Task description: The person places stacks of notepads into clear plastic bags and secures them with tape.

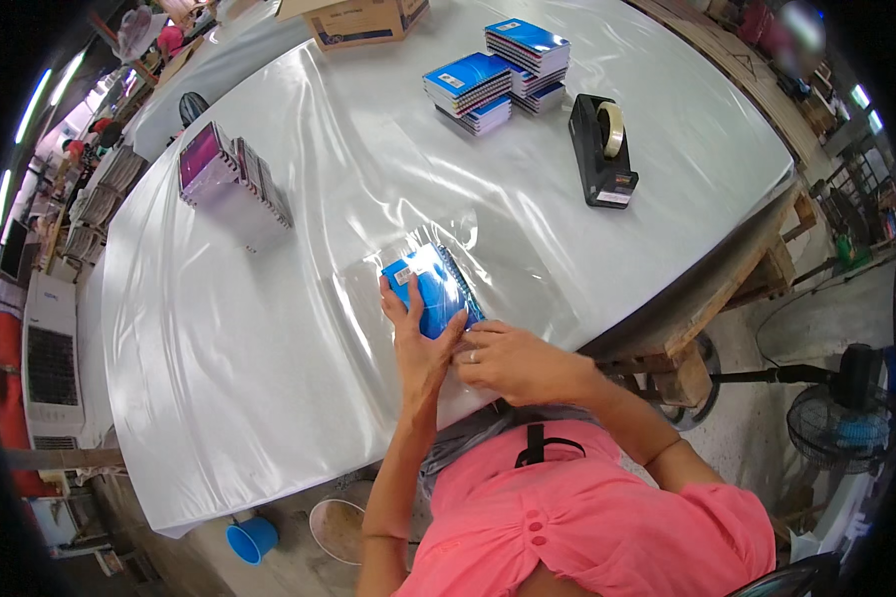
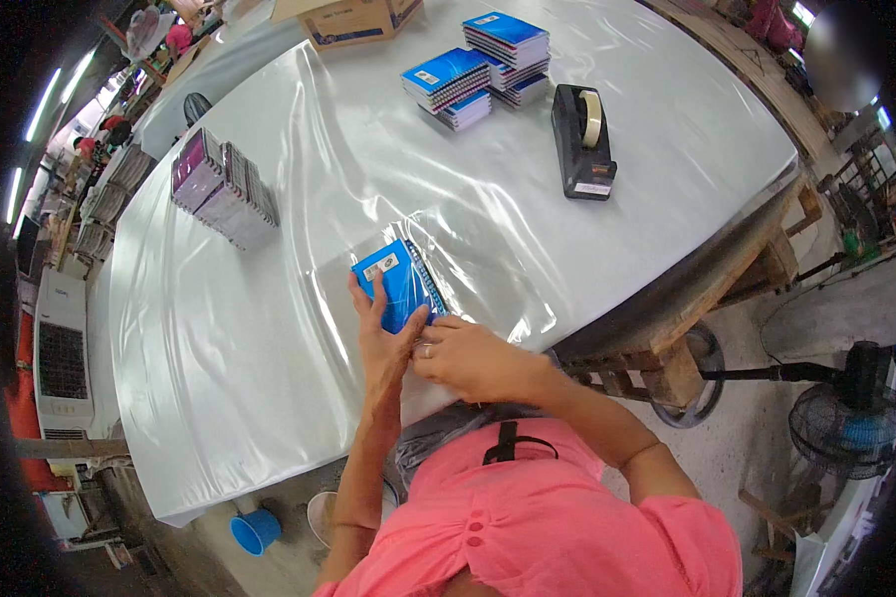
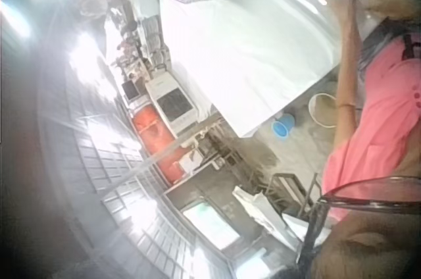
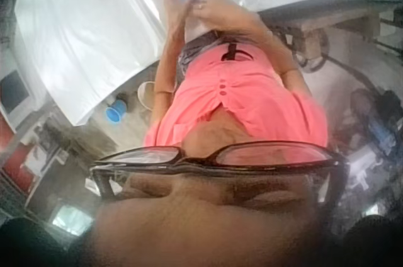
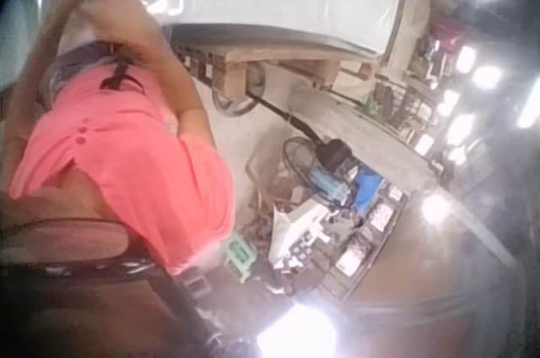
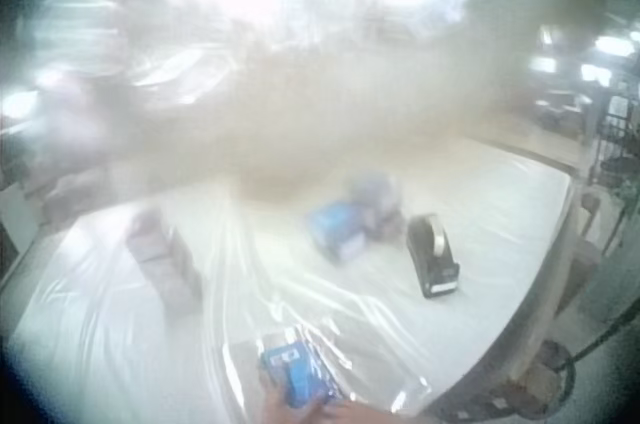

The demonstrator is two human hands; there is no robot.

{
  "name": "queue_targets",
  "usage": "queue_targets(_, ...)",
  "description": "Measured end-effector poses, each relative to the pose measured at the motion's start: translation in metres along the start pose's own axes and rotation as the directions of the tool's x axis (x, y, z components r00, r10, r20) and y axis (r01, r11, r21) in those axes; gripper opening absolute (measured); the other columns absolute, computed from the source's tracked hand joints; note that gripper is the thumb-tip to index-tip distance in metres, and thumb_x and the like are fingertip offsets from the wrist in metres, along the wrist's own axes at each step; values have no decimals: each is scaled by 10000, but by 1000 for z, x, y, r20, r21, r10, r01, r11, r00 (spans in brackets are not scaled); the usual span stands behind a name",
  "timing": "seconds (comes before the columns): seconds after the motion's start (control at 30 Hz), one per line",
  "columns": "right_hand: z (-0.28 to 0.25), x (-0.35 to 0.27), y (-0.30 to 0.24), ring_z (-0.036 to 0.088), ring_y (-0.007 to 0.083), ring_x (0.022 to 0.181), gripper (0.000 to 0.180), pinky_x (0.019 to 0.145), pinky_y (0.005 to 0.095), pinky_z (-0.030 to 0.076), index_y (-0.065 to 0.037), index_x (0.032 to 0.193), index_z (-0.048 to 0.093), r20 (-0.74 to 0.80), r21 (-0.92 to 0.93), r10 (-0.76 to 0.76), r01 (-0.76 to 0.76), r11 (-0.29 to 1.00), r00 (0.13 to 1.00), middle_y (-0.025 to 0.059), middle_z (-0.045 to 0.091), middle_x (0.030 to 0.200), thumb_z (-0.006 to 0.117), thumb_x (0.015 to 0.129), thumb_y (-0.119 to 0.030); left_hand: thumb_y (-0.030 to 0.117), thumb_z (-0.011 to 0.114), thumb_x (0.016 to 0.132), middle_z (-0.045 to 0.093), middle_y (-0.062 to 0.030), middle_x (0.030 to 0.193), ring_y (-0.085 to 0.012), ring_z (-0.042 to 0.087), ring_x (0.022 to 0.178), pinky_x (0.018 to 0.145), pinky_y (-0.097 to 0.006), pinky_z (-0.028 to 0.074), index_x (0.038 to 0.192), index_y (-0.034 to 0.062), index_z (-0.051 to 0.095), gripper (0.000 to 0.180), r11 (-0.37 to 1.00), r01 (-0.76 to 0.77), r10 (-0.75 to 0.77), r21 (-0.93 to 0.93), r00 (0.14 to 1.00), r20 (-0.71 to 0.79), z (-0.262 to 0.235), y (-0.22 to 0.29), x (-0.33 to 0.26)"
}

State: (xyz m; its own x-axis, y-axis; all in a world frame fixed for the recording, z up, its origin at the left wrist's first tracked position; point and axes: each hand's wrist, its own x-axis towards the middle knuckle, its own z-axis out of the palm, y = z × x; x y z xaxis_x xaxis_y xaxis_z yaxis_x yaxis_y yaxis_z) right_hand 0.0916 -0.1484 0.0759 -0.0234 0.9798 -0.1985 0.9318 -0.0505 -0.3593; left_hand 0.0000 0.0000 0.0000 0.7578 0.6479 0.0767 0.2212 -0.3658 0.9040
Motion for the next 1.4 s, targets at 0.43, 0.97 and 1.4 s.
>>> queue_targets(0.43,-78,116,152,360,276,1342,235,1062,417,372,-119,810,712,-421,199,-244,351,915,874,35,488,1422,770,610,-10,157,806,729,202,-275,1532,-333,342,1373,1092,-384,350,1531,43,26,1125,998,-45,33,-44,972,-232,13,-23,-4)
queue_targets(0.97,-28,166,168,635,134,780,173,743,274,499,7,899,642,-693,656,328,372,657,642,85,686,856,585,930,-154,197,658,878,2,-268,1580,-360,29,1477,1182,-380,85,1510,-21,-19,951,969,-32,5,-245,994,-109,12,-30,-6)
queue_targets(1.4,28,-12,44,510,238,1256,408,1077,475,342,-132,1156,647,-514,-24,-404,458,888,757,96,563,1330,732,792,-298,135,603,890,16,-236,1591,-343,50,1479,1179,-381,122,1519,-2,16,871,936,-32,1,-351,996,-89,15,-33,-5)
